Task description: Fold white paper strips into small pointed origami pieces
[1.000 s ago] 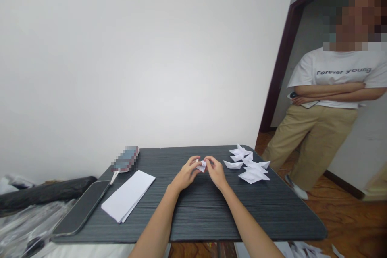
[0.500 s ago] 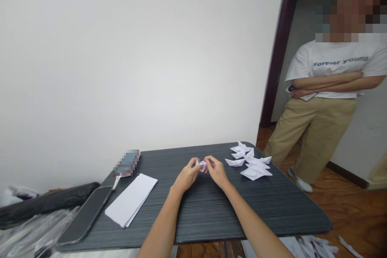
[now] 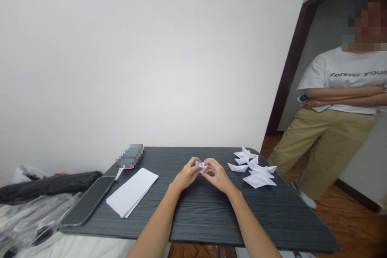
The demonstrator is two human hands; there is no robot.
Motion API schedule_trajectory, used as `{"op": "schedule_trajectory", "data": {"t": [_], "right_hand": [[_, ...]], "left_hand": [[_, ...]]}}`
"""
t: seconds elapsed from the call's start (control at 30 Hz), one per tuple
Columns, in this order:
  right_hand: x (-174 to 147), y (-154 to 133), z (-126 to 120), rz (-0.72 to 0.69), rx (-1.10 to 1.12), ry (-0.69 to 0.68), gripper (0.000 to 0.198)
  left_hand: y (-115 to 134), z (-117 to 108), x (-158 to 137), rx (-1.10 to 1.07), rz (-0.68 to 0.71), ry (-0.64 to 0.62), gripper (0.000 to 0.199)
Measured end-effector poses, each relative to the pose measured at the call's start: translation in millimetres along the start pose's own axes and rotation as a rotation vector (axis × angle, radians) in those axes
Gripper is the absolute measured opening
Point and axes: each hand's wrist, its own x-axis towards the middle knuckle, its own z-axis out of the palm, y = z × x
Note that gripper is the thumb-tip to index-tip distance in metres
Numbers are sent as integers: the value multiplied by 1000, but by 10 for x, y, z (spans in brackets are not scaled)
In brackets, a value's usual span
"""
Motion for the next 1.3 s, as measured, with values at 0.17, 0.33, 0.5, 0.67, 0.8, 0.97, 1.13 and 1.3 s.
{"op": "schedule_trajectory", "data": {"t": [0.17,0.33,0.5,0.67,0.8,0.97,1.13,1.3], "right_hand": [[-17,-12,-11,-37,-194,-48,23],[-25,48,-17,-80,-350,-67,22],[-14,68,-26,-140,-377,5,21],[-8,80,-18,-170,-389,49,23],[-16,90,-16,-149,-415,44,22],[-31,79,-4,-148,-421,51,19],[-37,12,12,-154,-370,97,20],[-31,-1,4,-126,-310,116,21]], "left_hand": [[16,-23,-20,73,18,-32,20],[17,-23,-26,117,59,-32,22],[84,-55,16,60,43,26,21],[136,-58,62,-46,-39,79,27],[118,-5,65,-118,-118,81,19],[100,27,65,-236,-168,93,17],[102,-5,62,-253,-163,78,19],[66,9,59,-208,-135,77,17]]}}
